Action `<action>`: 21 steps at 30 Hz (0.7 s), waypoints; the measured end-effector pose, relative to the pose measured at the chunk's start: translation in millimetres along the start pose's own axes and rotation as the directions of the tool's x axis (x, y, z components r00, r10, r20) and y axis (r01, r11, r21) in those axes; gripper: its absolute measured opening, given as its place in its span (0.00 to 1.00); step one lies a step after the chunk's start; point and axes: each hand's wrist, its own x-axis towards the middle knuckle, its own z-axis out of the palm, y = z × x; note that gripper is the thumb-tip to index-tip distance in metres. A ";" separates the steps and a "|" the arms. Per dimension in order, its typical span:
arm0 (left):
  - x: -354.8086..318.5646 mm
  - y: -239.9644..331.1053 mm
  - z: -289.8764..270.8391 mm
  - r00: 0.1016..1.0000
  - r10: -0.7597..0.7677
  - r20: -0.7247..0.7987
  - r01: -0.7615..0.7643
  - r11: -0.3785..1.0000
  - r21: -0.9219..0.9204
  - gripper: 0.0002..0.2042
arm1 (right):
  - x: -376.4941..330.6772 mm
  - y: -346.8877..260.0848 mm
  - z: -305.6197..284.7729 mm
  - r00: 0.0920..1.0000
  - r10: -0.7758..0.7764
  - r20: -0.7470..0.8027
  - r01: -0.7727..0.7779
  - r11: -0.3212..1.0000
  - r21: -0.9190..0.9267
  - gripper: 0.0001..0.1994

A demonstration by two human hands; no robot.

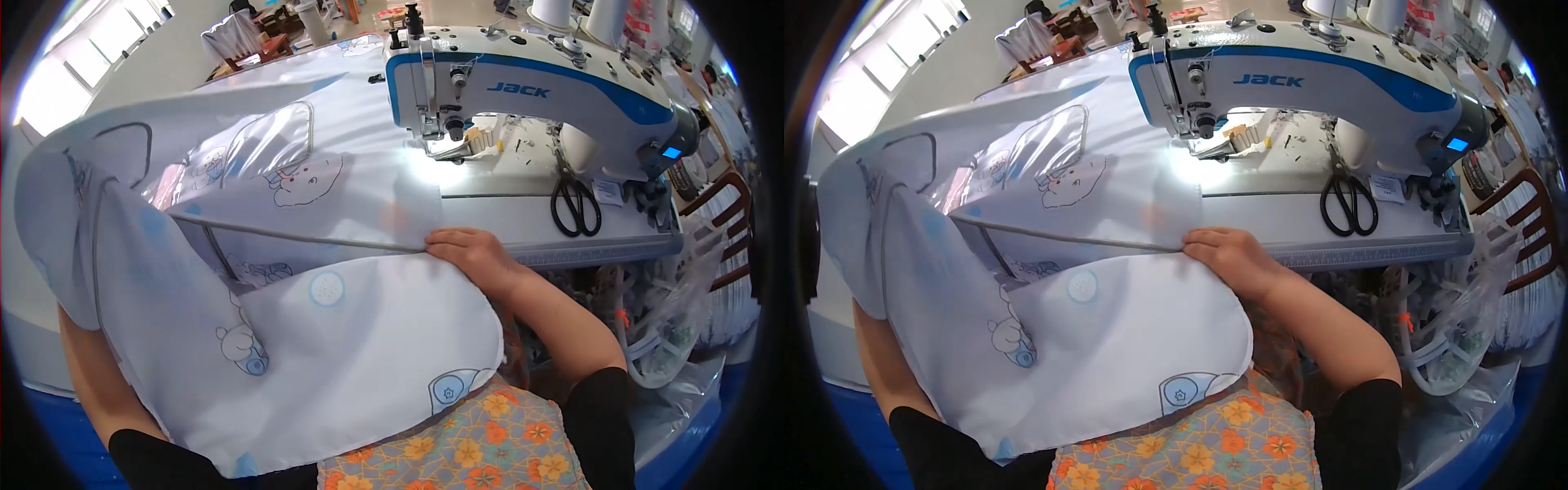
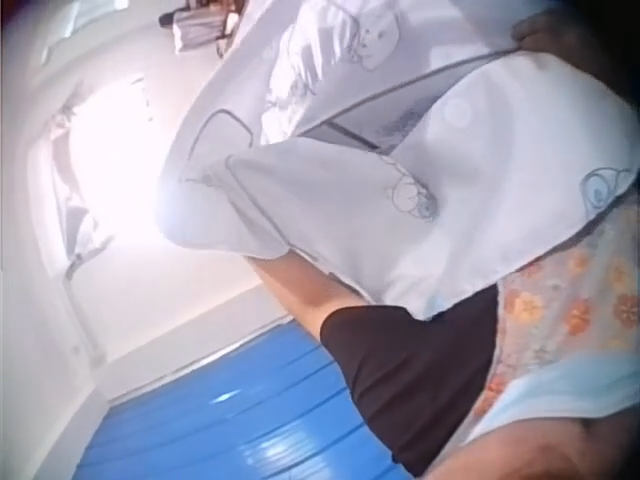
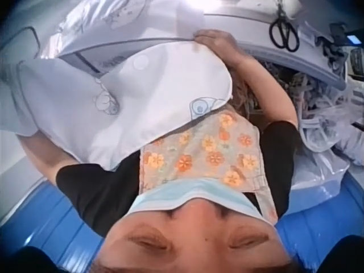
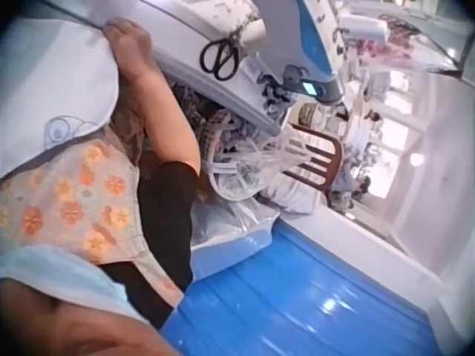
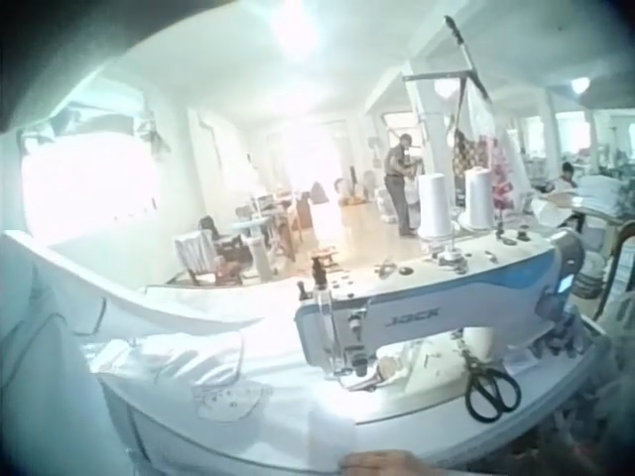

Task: Operating an industrial sewing machine to attach piping and assemble soft goods.

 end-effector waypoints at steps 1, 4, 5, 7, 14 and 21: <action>3.4 2.1 -0.4 1.000 0.016 0.000 -0.016 1.000 0.006 0.20 | 2.9 1.3 -1.0 1.000 0.005 -0.015 -0.005 1.000 0.006 0.12; 17.3 12.3 6.2 0.999 0.046 -0.009 -0.046 0.999 0.015 0.20 | 11.5 8.1 -4.0 0.997 0.079 -0.001 -0.079 0.995 0.057 0.12; 22.1 17.2 9.2 0.998 0.057 -0.009 -0.057 0.998 0.022 0.20 | 16.2 13.4 -5.1 0.993 0.120 0.017 -0.121 0.990 0.069 0.12; 33.1 27.1 18.2 0.997 0.077 -0.012 -0.077 0.997 0.026 0.20 | 24.7 25.4 -6.3 0.999 0.043 -0.025 -0.041 0.997 0.061 0.12; 62.1 47.5 53.3 0.991 0.133 -0.012 -0.133 0.990 0.036 0.20 | 51.2 64.8 -7.0 0.998 0.025 -0.061 -0.023 0.999 0.036 0.11; 40.7 12.6 74.0 0.998 0.056 -0.011 -0.056 0.997 0.047 0.20 | 66.0 87.8 -14.8 0.992 -0.082 -0.092 0.081 0.997 -0.018 0.13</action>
